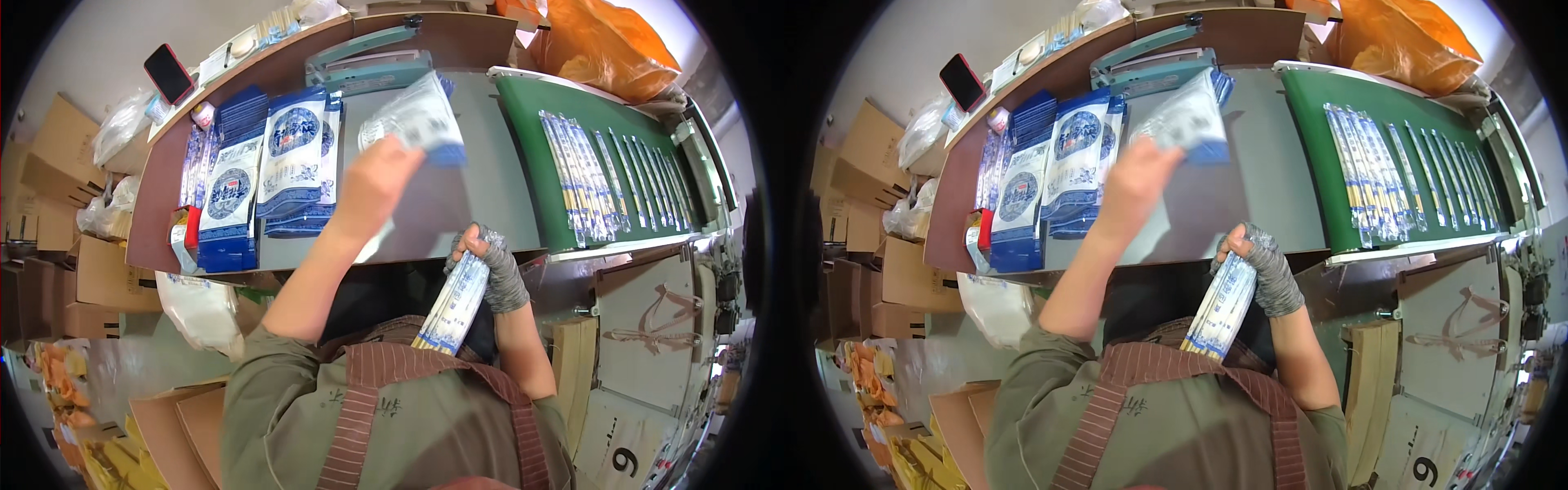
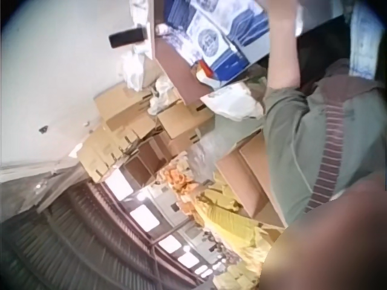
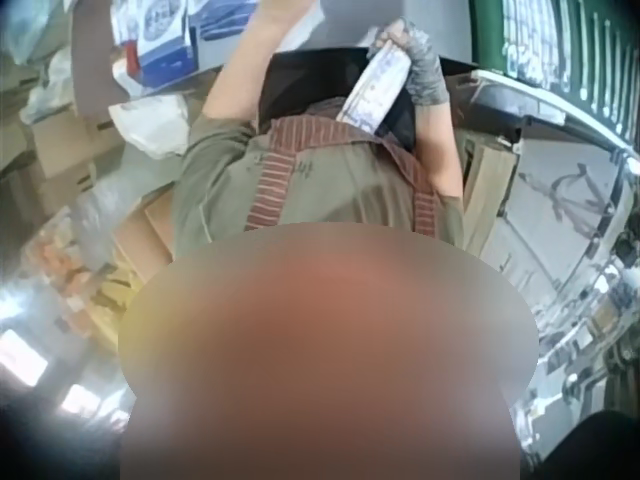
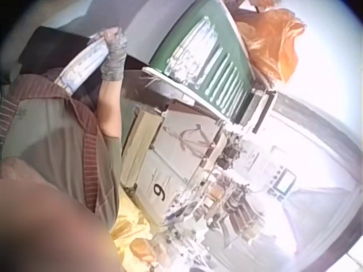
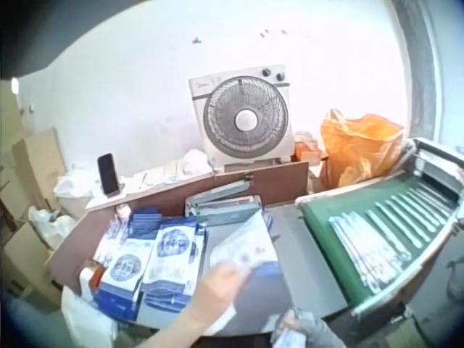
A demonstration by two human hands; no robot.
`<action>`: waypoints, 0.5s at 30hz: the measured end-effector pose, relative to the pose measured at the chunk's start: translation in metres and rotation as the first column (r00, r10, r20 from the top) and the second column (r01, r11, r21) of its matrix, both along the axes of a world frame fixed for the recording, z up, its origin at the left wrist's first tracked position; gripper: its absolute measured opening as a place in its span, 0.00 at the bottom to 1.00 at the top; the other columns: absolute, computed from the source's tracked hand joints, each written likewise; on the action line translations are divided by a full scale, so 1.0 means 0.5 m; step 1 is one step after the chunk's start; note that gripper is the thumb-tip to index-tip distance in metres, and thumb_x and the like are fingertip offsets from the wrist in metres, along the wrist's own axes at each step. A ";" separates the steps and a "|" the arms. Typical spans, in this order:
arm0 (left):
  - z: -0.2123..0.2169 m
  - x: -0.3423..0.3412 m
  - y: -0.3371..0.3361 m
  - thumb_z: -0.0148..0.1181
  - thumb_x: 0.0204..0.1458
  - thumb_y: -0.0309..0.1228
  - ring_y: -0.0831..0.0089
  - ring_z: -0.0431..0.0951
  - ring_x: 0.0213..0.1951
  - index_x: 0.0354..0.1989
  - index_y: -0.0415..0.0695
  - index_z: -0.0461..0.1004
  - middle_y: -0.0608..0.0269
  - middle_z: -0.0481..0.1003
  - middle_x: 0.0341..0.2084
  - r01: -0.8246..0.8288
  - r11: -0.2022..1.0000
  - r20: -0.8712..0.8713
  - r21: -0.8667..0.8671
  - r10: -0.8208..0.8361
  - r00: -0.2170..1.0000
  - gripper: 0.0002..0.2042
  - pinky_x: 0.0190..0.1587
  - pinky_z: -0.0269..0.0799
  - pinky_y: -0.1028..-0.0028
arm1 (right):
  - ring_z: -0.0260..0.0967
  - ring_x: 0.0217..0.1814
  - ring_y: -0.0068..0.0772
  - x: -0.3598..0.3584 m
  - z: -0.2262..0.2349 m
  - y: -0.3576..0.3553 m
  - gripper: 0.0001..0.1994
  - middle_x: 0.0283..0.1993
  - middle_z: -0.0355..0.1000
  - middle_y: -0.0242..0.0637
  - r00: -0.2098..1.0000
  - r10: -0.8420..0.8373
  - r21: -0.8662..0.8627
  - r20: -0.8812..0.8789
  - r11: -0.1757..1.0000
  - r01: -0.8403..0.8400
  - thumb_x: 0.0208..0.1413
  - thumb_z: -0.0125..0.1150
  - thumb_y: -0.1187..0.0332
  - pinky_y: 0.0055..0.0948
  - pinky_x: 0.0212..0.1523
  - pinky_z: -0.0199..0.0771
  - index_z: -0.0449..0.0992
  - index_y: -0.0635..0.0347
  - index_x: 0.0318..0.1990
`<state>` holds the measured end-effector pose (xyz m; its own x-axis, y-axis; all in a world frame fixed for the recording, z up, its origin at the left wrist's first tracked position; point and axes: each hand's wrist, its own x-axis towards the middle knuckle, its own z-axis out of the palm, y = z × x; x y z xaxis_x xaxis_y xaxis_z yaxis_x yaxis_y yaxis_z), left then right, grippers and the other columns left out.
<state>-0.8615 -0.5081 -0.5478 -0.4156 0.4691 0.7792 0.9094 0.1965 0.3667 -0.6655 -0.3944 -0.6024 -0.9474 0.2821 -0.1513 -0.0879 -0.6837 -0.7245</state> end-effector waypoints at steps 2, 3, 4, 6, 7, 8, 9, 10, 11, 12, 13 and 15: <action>-0.049 0.017 0.009 0.59 0.52 0.29 0.57 0.72 0.28 0.35 0.40 0.75 0.55 0.71 0.27 0.241 0.790 -0.134 -0.564 -0.376 0.917 0.06 0.32 0.69 0.64 | 0.72 0.30 0.34 0.000 0.010 -0.004 0.12 0.30 0.71 0.38 1.000 0.010 0.016 -0.005 1.000 -0.010 0.49 0.64 0.62 0.32 0.34 0.77 0.69 0.58 0.33; -0.090 0.019 0.011 0.59 0.52 0.29 0.57 0.72 0.28 0.35 0.40 0.75 0.55 0.71 0.27 0.239 0.794 -0.132 -0.559 -0.370 0.920 0.06 0.32 0.69 0.64 | 0.72 0.30 0.34 0.001 0.016 -0.007 0.12 0.30 0.71 0.38 1.000 0.006 0.030 -0.012 1.000 -0.006 0.49 0.64 0.62 0.32 0.34 0.77 0.69 0.58 0.33; -0.142 0.013 0.013 0.57 0.53 0.31 0.56 0.73 0.30 0.36 0.40 0.76 0.54 0.71 0.29 0.449 0.717 0.172 -0.533 -0.428 0.887 0.08 0.34 0.69 0.63 | 0.71 0.28 0.34 -0.004 0.021 -0.013 0.15 0.27 0.69 0.38 1.000 -0.008 0.072 0.018 0.997 0.006 0.47 0.65 0.58 0.34 0.33 0.77 0.68 0.58 0.30; -0.169 0.011 0.017 0.55 0.54 0.32 0.55 0.73 0.32 0.38 0.41 0.76 0.54 0.71 0.30 0.650 0.624 0.458 -0.434 -0.469 0.756 0.09 0.37 0.69 0.63 | 0.71 0.28 0.34 -0.002 0.013 -0.008 0.15 0.27 0.69 0.38 0.999 -0.037 0.067 0.029 0.997 0.035 0.47 0.65 0.58 0.34 0.33 0.77 0.68 0.58 0.30; -0.174 0.019 0.006 0.56 0.53 0.30 0.54 0.73 0.34 0.38 0.40 0.76 0.54 0.71 0.30 0.648 0.643 0.497 -0.408 -0.439 0.749 0.08 0.38 0.69 0.62 | 0.71 0.28 0.34 0.006 0.006 -0.011 0.15 0.27 0.69 0.39 0.997 -0.061 0.052 0.046 0.997 0.059 0.47 0.65 0.58 0.34 0.33 0.77 0.68 0.58 0.31; -0.178 0.026 -0.003 0.56 0.52 0.28 0.54 0.72 0.35 0.38 0.39 0.76 0.53 0.71 0.29 0.642 0.664 0.536 -0.383 -0.407 0.740 0.08 0.39 0.69 0.62 | 0.71 0.28 0.34 0.008 0.006 -0.014 0.15 0.27 0.69 0.39 0.996 -0.066 0.051 0.055 0.997 0.063 0.47 0.65 0.58 0.34 0.33 0.77 0.68 0.58 0.31; -0.183 0.031 -0.011 0.56 0.52 0.28 0.54 0.72 0.35 0.38 0.39 0.76 0.53 0.71 0.29 0.647 0.662 0.543 -0.378 -0.408 0.734 0.08 0.39 0.69 0.62 | 0.71 0.28 0.34 0.001 0.008 -0.017 0.15 0.28 0.69 0.39 0.997 -0.069 0.066 0.038 0.996 0.066 0.48 0.65 0.58 0.33 0.33 0.77 0.69 0.59 0.31; -0.182 0.030 -0.016 0.56 0.51 0.26 0.53 0.72 0.36 0.37 0.39 0.76 0.53 0.71 0.29 0.651 0.689 0.522 -0.318 -0.446 0.727 0.07 0.39 0.69 0.63 | 0.71 0.28 0.34 -0.011 0.015 -0.019 0.15 0.28 0.70 0.40 0.998 -0.064 0.087 0.013 0.994 0.063 0.48 0.64 0.58 0.32 0.34 0.76 0.69 0.60 0.31; -0.181 0.029 -0.020 0.57 0.49 0.24 0.53 0.72 0.37 0.36 0.39 0.76 0.52 0.71 0.29 0.652 0.714 0.497 -0.256 -0.481 0.722 0.07 0.39 0.68 0.63 | 0.71 0.28 0.34 -0.025 0.024 -0.024 0.15 0.28 0.70 0.40 0.998 -0.058 0.093 0.013 0.994 0.057 0.48 0.64 0.58 0.32 0.34 0.76 0.69 0.60 0.31; -0.193 0.030 -0.021 0.57 0.48 0.21 0.53 0.72 0.37 0.36 0.39 0.76 0.52 0.71 0.28 0.646 0.719 0.473 -0.257 -0.489 0.733 0.07 0.39 0.68 0.63 | 0.71 0.29 0.33 -0.040 0.035 -0.033 0.15 0.29 0.71 0.40 1.000 0.006 0.167 -0.020 0.986 -0.003 0.48 0.63 0.57 0.31 0.34 0.75 0.70 0.61 0.31; -0.201 0.031 -0.025 0.57 0.45 0.21 0.53 0.71 0.36 0.35 0.40 0.75 0.53 0.70 0.27 0.585 0.751 0.441 -0.305 -0.433 0.786 0.08 0.39 0.69 0.63 | 0.72 0.29 0.33 -0.061 0.042 -0.046 0.16 0.29 0.72 0.41 0.996 0.073 0.240 -0.049 0.969 -0.059 0.49 0.63 0.57 0.29 0.34 0.75 0.71 0.61 0.31; -0.212 0.047 -0.039 0.56 0.44 0.20 0.56 0.73 0.33 0.35 0.38 0.75 0.53 0.72 0.26 0.441 0.893 0.509 -0.095 -0.337 0.792 0.08 0.38 0.69 0.65 | 0.71 0.31 0.31 -0.096 0.052 -0.082 0.16 0.30 0.72 0.39 0.997 0.051 0.257 -0.058 0.966 -0.034 0.49 0.62 0.56 0.27 0.36 0.73 0.71 0.62 0.31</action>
